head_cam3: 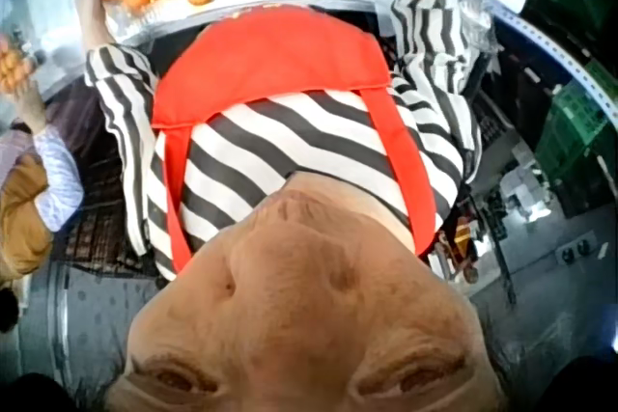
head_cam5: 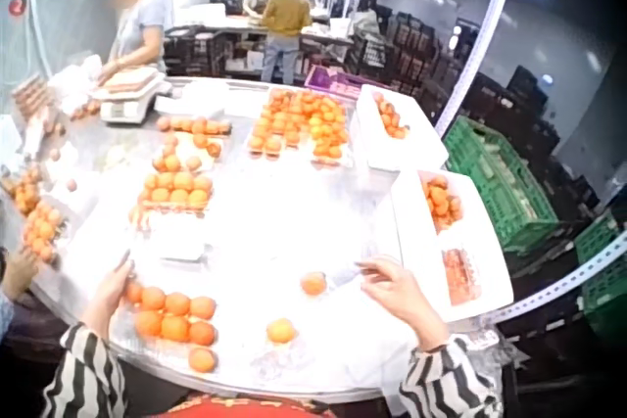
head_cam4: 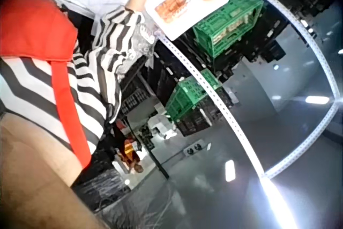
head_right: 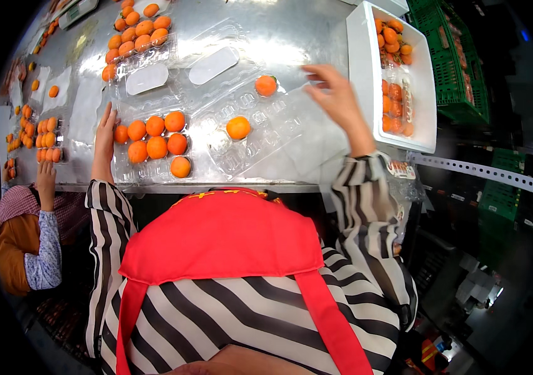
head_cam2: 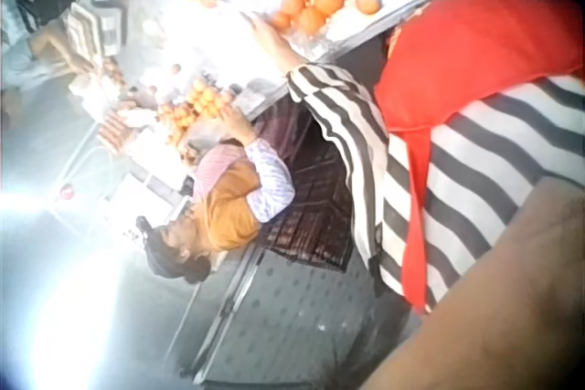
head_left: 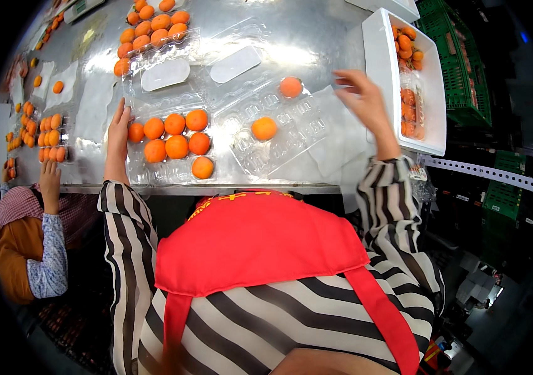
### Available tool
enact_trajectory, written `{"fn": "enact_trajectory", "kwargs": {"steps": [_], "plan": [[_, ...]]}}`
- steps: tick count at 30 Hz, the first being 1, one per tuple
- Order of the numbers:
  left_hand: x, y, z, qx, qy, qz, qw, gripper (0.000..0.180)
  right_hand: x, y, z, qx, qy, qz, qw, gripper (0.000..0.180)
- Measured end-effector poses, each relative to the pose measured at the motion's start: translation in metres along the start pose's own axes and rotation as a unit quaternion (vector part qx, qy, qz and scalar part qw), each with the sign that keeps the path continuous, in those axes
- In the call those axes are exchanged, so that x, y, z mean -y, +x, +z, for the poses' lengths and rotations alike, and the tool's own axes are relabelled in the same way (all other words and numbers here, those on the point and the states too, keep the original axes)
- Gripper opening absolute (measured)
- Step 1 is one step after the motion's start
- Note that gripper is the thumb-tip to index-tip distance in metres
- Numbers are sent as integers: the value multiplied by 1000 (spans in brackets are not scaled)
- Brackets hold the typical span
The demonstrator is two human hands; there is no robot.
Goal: The person sorts oranges on a metal workstation, picking them from a larger pile and placing them into plastic trays and a larger white bin.
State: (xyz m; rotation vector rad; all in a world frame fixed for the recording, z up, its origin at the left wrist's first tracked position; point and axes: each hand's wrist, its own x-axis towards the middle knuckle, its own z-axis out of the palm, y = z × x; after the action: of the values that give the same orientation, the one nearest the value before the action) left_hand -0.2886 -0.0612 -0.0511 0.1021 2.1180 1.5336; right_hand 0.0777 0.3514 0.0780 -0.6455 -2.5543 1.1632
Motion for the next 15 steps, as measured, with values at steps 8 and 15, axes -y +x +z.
{"fn": "enact_trajectory", "kwargs": {"steps": [8, 15], "plan": [[14, 8, 4, -19, 14, 53, 998, 54, 2, 43, 86, 102, -208, -115, 966, 46], [14, 7, 5, -11, 7, 52, 999, 55, 0, 51, 87, 170, -286, -150, 931, 44]]}}
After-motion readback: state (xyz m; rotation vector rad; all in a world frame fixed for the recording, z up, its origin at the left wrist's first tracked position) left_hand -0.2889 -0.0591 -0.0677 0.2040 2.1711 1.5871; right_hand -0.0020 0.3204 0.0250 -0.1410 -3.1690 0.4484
